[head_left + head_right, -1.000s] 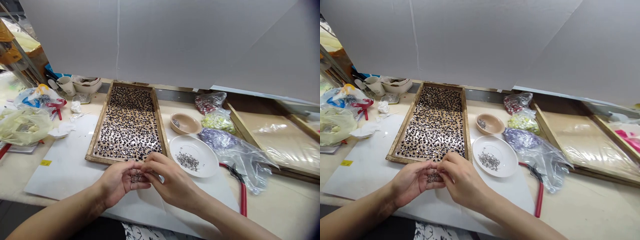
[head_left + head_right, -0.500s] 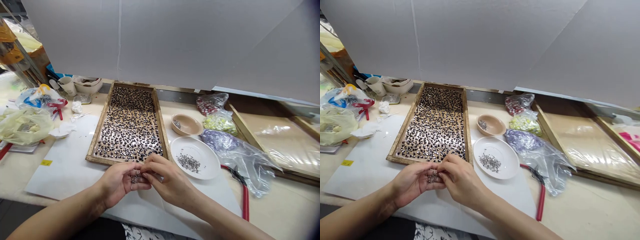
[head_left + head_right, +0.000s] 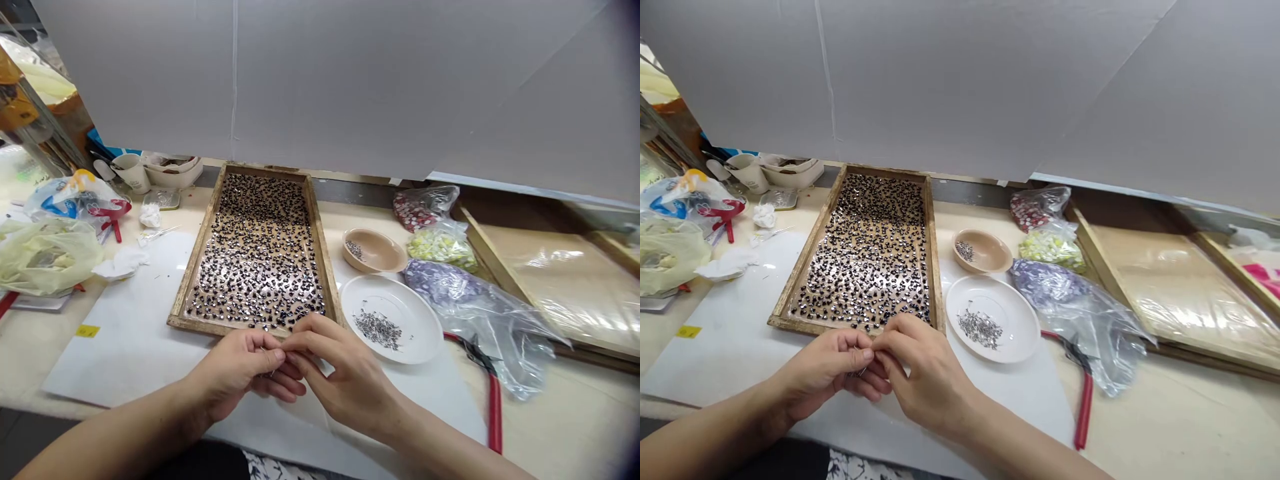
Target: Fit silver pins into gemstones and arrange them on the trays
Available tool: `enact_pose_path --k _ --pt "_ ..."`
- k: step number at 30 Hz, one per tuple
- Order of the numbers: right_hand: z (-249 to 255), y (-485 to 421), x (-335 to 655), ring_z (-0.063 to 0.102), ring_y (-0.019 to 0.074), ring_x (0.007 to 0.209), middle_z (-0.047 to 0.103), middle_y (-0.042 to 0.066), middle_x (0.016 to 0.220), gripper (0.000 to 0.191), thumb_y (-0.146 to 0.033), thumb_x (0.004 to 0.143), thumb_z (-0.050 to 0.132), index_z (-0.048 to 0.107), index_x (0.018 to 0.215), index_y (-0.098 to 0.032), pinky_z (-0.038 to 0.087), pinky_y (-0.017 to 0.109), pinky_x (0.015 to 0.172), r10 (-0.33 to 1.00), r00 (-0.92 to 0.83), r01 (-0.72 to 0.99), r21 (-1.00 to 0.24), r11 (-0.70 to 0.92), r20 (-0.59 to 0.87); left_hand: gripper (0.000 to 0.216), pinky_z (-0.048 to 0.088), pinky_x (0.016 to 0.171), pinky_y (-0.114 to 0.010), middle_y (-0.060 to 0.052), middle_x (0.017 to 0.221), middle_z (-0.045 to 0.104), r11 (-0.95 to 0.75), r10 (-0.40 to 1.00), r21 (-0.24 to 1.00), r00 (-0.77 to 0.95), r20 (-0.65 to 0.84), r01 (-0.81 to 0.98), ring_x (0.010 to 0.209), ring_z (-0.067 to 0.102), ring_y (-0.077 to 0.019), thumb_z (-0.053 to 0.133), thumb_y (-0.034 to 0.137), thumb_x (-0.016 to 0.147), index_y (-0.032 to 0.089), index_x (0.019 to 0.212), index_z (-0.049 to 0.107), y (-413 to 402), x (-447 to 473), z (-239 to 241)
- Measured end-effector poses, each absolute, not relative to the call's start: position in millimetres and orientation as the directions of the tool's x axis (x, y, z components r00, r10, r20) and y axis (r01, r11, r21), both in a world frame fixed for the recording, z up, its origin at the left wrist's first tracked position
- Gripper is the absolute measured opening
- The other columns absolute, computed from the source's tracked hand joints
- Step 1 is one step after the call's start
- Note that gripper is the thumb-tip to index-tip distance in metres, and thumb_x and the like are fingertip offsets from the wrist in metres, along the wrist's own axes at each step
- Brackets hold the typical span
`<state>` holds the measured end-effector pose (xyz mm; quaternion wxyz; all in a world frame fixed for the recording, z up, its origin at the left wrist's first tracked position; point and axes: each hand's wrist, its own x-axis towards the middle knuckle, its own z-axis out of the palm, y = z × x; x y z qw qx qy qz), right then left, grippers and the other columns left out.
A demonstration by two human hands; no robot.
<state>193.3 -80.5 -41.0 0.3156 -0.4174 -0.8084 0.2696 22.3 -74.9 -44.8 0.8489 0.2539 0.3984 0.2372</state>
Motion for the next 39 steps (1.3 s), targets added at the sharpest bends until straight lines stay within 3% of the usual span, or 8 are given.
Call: enact_pose_path --k 10,13,16,22,39 --pt "-30 -70 201 0.048 0.0105 0.061 0.053 0.002 0.072 0.013 -0.010 0.080 0.048 0.055 0.073 -0.018 0.040 0.022 0.051 0.880 -0.438 0.501 -0.762 0.411 0.186 0.015 0.051 0.063 -0.029 -0.010 0.070 0.067 0.802 0.564 0.557 0.583 -0.585 -0.216 0.065 0.067 -0.0185 0.061 0.025 0.074 0.010 0.075 0.060 -75 23 -41" --pt "-32 -55 209 0.051 0.0115 0.066 0.055 0.002 0.076 0.012 -0.009 0.078 0.048 0.055 0.074 -0.018 0.042 0.023 0.057 0.889 -0.414 0.592 -0.684 0.427 0.197 0.015 0.051 0.062 -0.031 -0.011 0.072 0.068 0.829 0.533 0.516 0.580 -0.616 -0.213 0.065 0.068 -0.0211 0.056 0.023 0.076 0.009 0.078 0.060 -76 21 -43" --pt "-40 -44 212 0.052 0.0138 0.072 0.056 0.004 0.080 0.013 -0.008 0.077 0.047 0.056 0.078 -0.017 0.042 0.026 0.063 0.865 -0.452 0.691 -0.528 0.494 0.219 0.016 0.052 0.063 -0.031 -0.012 0.073 0.068 0.838 0.523 0.500 0.586 -0.619 -0.220 0.066 0.068 -0.0217 0.054 0.023 0.076 0.008 0.078 0.060 -76 19 -44" --pt "-57 -36 204 0.049 0.0145 0.069 0.056 0.005 0.077 0.016 -0.010 0.080 0.045 0.059 0.075 -0.015 0.036 0.025 0.059 0.815 -0.540 0.757 -0.300 0.580 0.211 0.011 0.051 0.065 -0.031 -0.012 0.073 0.069 0.828 0.543 0.512 0.561 -0.625 -0.230 0.067 0.068 -0.0211 0.058 0.019 0.073 0.009 0.077 0.060 -77 19 -44" --pt "-61 -35 200 0.044 0.0134 0.065 0.053 0.004 0.072 0.018 -0.012 0.083 0.045 0.061 0.073 -0.015 0.030 0.026 0.059 0.805 -0.584 0.782 -0.192 0.593 0.106 0.015 0.049 0.055 -0.027 -0.010 0.066 0.068 0.845 0.498 0.501 0.619 -0.608 -0.188 0.059 0.067 -0.0194 0.062 0.025 0.071 0.011 0.070 0.056 -78 19 -49"
